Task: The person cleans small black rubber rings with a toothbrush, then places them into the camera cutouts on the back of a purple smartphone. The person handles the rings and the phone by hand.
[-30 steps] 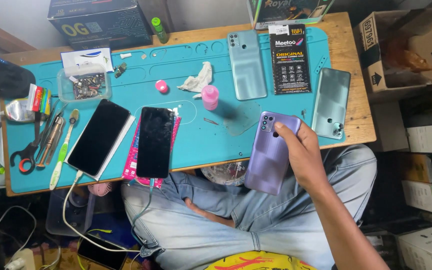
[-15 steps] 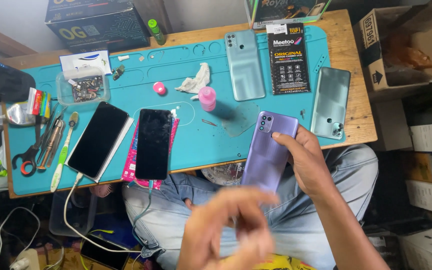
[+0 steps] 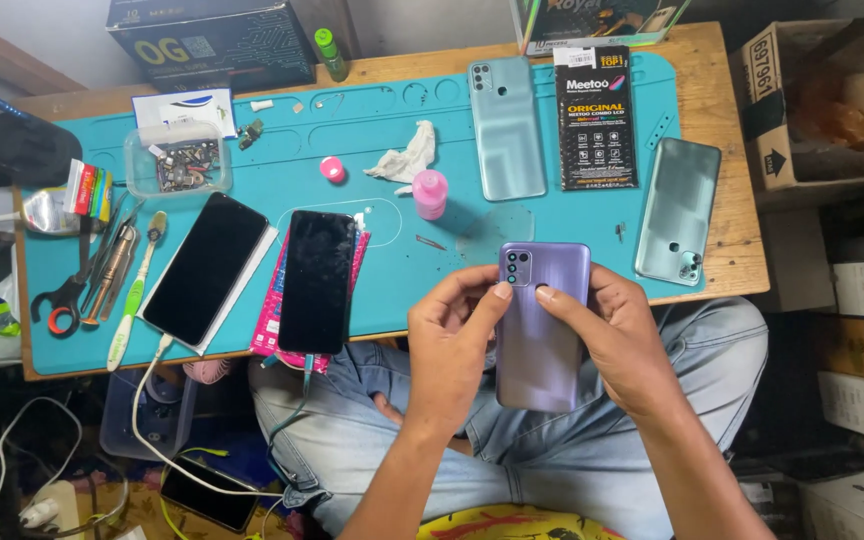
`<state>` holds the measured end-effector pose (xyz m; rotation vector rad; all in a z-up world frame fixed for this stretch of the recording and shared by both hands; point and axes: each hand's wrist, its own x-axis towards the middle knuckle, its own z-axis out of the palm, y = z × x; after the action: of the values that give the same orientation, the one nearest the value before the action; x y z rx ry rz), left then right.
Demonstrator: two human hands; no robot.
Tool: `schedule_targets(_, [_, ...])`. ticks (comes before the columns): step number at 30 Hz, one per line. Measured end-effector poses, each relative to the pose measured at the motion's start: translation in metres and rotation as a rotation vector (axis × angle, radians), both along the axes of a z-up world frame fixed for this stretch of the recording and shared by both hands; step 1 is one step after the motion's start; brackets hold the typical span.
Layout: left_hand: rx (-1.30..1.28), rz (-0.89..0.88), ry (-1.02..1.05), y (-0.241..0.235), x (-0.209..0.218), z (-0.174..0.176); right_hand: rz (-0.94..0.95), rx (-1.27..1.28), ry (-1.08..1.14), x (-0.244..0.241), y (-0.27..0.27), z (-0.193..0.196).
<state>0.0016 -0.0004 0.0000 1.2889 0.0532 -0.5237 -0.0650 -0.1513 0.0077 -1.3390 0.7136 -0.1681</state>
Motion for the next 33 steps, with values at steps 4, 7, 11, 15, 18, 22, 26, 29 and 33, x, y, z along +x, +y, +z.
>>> schedule_targets(4, [-0.027,0.025,0.069,-0.001,0.003,-0.006,0.0,-0.003,-0.007,0.005,0.002,0.002])
schedule_targets(7, [-0.059,0.064,0.128,-0.004,0.004,-0.009,-0.013,0.079,-0.004,0.006,0.002,-0.004])
schedule_targets(11, [-0.05,0.111,0.129,-0.009,0.007,-0.01,-0.069,0.358,0.071,0.004,0.002,-0.003])
schedule_targets(15, [0.002,0.144,0.046,-0.011,0.003,-0.004,-0.097,0.423,0.175,0.003,-0.003,-0.01])
schedule_targets(18, [0.102,0.144,-0.052,-0.01,0.002,0.003,-0.091,0.441,0.183,0.004,-0.004,-0.007])
schedule_targets(22, [0.174,0.173,-0.298,-0.009,0.001,0.001,-0.082,0.484,0.19,0.007,-0.004,-0.003])
schedule_targets(26, [0.163,0.168,-0.327,-0.006,0.0,0.001,-0.09,0.517,0.183,0.004,-0.005,-0.005])
schedule_targets(29, [0.158,0.155,-0.302,-0.005,-0.001,0.004,-0.102,0.528,0.195,0.003,-0.006,-0.008])
schedule_targets(33, [0.105,0.146,-0.234,-0.004,0.0,0.014,-0.103,0.509,0.207,0.004,-0.003,-0.002])
